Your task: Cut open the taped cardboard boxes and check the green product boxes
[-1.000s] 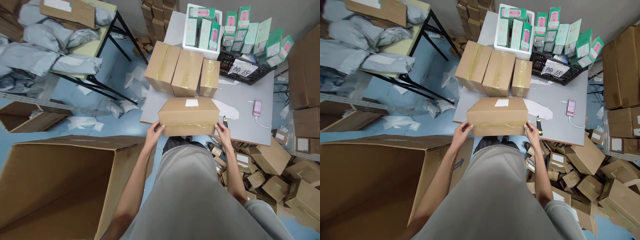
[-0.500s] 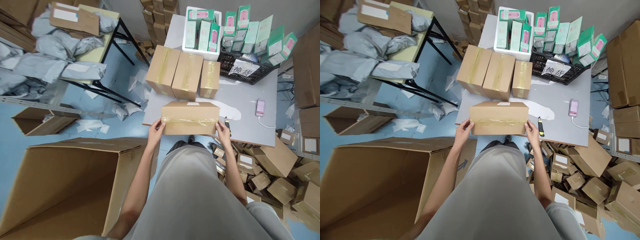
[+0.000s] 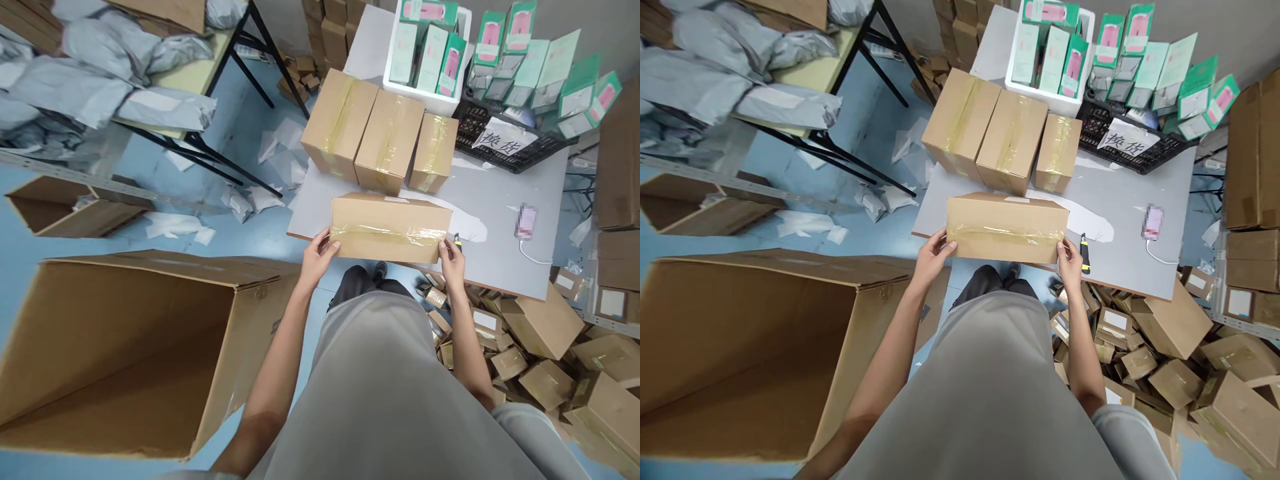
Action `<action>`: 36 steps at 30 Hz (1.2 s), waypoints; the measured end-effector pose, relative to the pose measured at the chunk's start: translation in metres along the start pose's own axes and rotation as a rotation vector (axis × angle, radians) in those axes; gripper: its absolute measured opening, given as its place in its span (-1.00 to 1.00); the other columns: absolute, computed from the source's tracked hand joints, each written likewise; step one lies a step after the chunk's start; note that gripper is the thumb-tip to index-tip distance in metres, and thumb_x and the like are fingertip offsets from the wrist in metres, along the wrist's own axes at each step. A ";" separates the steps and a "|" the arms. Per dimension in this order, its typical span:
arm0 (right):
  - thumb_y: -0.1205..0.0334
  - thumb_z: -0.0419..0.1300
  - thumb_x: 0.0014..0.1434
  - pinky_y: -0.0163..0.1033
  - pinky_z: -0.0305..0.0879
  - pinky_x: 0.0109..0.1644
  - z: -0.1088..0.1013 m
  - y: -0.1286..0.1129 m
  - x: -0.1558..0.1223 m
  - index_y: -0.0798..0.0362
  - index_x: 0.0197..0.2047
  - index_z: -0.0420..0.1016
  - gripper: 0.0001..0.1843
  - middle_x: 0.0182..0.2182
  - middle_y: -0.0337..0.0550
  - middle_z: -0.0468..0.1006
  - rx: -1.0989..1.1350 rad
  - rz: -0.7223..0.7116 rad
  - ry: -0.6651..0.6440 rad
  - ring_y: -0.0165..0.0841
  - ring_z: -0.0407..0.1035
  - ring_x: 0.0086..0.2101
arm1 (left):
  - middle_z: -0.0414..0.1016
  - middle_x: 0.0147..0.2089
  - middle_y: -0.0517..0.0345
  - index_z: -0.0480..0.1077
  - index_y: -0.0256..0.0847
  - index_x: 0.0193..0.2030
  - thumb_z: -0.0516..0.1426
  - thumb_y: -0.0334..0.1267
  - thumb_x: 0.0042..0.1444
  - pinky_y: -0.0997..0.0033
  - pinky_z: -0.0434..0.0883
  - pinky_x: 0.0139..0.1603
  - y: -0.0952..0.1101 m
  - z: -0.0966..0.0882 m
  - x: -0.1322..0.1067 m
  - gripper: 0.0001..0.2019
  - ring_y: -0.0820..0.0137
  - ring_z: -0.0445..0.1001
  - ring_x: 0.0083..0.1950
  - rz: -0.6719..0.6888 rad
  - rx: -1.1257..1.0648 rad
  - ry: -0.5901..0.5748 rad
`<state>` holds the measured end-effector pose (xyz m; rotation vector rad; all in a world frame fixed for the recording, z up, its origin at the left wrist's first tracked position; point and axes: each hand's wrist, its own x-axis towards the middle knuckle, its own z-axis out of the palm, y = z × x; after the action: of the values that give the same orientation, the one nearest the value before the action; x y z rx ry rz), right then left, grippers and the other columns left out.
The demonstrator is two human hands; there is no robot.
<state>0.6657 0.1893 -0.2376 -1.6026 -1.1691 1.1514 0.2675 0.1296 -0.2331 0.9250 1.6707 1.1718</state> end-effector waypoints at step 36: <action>-0.41 0.19 0.47 0.19 0.47 0.48 0.009 0.039 -0.041 0.02 0.52 0.57 -0.15 0.41 0.09 0.62 -0.125 0.066 -0.059 0.09 0.58 0.33 | 0.74 0.30 -0.08 0.71 -0.20 0.19 0.27 0.14 0.33 0.01 0.53 0.46 -0.032 0.006 0.007 -0.49 -0.04 0.62 0.38 -0.125 0.136 0.096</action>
<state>0.6597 0.1413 -0.2686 -1.7235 -1.2561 1.1954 0.2682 0.1289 -0.2662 0.8444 1.8770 1.0434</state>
